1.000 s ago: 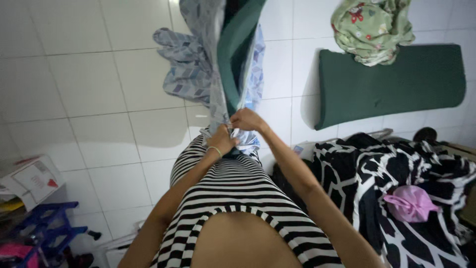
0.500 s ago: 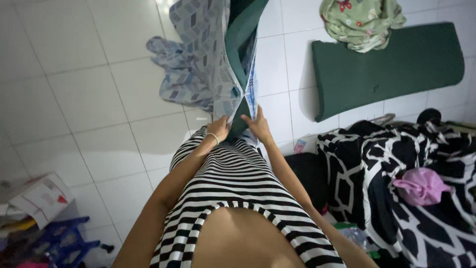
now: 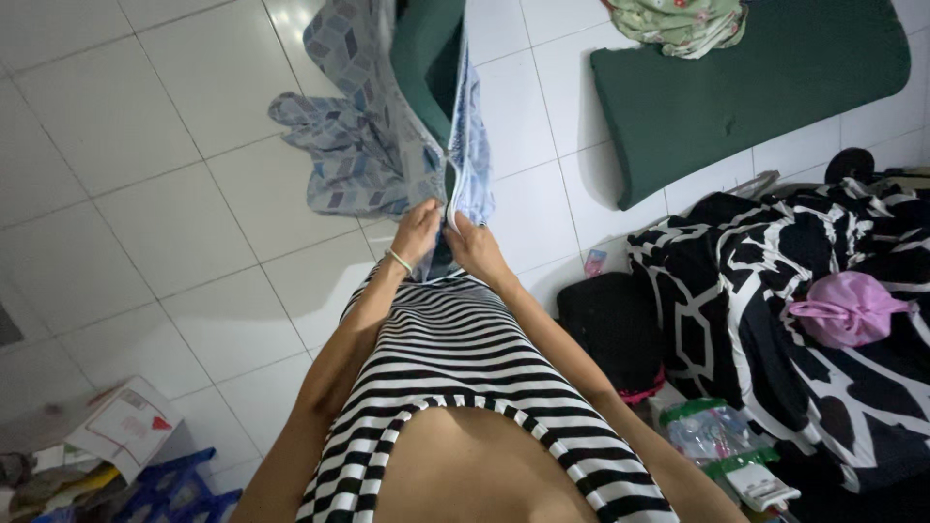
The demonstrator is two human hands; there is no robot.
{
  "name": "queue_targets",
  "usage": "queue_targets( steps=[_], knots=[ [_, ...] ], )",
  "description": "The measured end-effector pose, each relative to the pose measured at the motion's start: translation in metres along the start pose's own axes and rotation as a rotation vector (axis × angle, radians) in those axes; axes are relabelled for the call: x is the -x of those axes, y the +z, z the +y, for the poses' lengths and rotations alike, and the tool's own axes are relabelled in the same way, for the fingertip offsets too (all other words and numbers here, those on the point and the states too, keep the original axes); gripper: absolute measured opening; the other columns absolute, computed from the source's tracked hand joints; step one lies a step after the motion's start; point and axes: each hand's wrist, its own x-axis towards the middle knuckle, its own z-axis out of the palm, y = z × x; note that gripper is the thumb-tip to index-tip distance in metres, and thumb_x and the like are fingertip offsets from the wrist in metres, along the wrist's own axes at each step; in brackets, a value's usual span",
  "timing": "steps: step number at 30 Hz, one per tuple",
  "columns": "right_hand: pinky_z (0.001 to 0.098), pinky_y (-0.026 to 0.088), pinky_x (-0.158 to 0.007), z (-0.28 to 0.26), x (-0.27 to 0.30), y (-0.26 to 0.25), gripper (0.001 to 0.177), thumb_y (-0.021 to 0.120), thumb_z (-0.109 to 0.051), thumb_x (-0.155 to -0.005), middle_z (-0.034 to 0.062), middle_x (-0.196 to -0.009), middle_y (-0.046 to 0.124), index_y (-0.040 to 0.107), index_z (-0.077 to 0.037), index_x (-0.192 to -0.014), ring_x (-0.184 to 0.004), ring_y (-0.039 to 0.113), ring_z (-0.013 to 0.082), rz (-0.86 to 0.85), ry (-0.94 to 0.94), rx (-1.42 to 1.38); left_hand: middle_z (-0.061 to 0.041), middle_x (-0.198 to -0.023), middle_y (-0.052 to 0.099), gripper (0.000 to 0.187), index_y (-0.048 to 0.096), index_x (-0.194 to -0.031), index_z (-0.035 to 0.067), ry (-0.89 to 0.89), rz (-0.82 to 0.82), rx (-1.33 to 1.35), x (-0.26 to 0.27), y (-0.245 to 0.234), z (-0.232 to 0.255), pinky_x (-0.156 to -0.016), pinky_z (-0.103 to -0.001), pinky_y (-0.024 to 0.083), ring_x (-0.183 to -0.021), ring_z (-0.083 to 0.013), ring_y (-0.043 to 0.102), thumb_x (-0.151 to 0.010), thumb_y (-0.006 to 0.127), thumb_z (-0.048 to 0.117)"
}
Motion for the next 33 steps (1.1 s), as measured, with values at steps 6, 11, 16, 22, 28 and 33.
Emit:
queue_targets(
  steps=[6, 11, 16, 22, 28, 33],
  knots=[
    [0.0532, 0.048, -0.057, 0.012, 0.013, -0.026, 0.02, 0.061, -0.024, -0.098, 0.0248, -0.065, 0.062, 0.063, -0.008, -0.109, -0.064, 0.061, 0.0487, -0.207, 0.287, -0.08, -0.009, -0.128, 0.066, 0.038, 0.064, -0.125, 0.005, 0.004, 0.275, 0.399, -0.006, 0.01, -0.04, -0.104, -0.038, 0.044, -0.12, -0.022, 0.059, -0.11, 0.041, 0.03],
    [0.0445, 0.046, -0.061, 0.018, -0.005, -0.037, 0.019, 0.064, -0.024, -0.104, 0.0146, -0.073, 0.062, 0.06, -0.005, -0.104, -0.069, 0.063, 0.0316, -0.186, -0.175, 0.077, -0.013, -0.101, 0.065, 0.038, 0.069, -0.105, -0.002, -0.257, 0.385, 0.583, -0.044, 0.023, -0.013, -0.09, -0.04, 0.048, -0.094, -0.0225, 0.057, -0.112, 0.051, 0.03],
    [0.0371, 0.047, -0.066, -0.011, -0.019, -0.07, 0.021, 0.061, -0.023, -0.104, 0.007, -0.077, 0.062, 0.061, -0.002, -0.109, -0.074, 0.058, 0.0172, -0.136, 0.101, -0.274, 0.005, -0.105, 0.067, 0.02, 0.068, -0.106, 0.01, -0.172, 0.288, 0.932, -0.057, -0.034, 0.09, -0.094, -0.025, 0.045, -0.101, -0.0079, 0.06, -0.099, 0.051, 0.018],
    [0.0339, 0.043, -0.063, -0.048, -0.046, -0.116, 0.025, 0.057, -0.025, -0.107, 0.0019, -0.072, 0.052, 0.059, 0.0, -0.104, -0.07, 0.047, 0.0107, 0.031, 0.144, -0.128, 0.002, -0.094, 0.062, 0.017, 0.063, -0.102, 0.01, -0.054, 0.105, 0.955, -0.106, -0.048, 0.101, -0.088, -0.023, 0.047, -0.092, -0.0081, 0.06, -0.09, 0.06, -0.001],
    [0.0334, 0.038, -0.059, -0.036, -0.057, -0.117, 0.032, 0.056, -0.027, -0.108, 0.0021, -0.069, 0.049, 0.061, 0.001, -0.093, -0.067, 0.043, 0.0107, 0.134, 0.171, -0.138, -0.004, -0.11, 0.074, 0.017, 0.073, -0.113, 0.0, -0.099, 0.118, 0.74, -0.109, -0.024, 0.076, -0.099, -0.027, 0.05, -0.106, -0.0142, 0.067, -0.098, 0.064, 0.001],
    [0.0334, 0.041, -0.055, -0.032, -0.081, -0.119, 0.029, 0.06, -0.026, -0.103, 0.0044, -0.066, 0.054, 0.063, 0.0, -0.093, -0.062, 0.046, 0.0112, 0.199, 0.207, -0.078, -0.008, -0.125, 0.063, 0.064, 0.066, -0.131, 0.0, 0.372, 0.044, 0.04, -0.078, -0.044, 0.119, -0.097, -0.034, 0.05, -0.115, -0.0249, 0.06, -0.068, 0.059, -0.005]
  ],
)
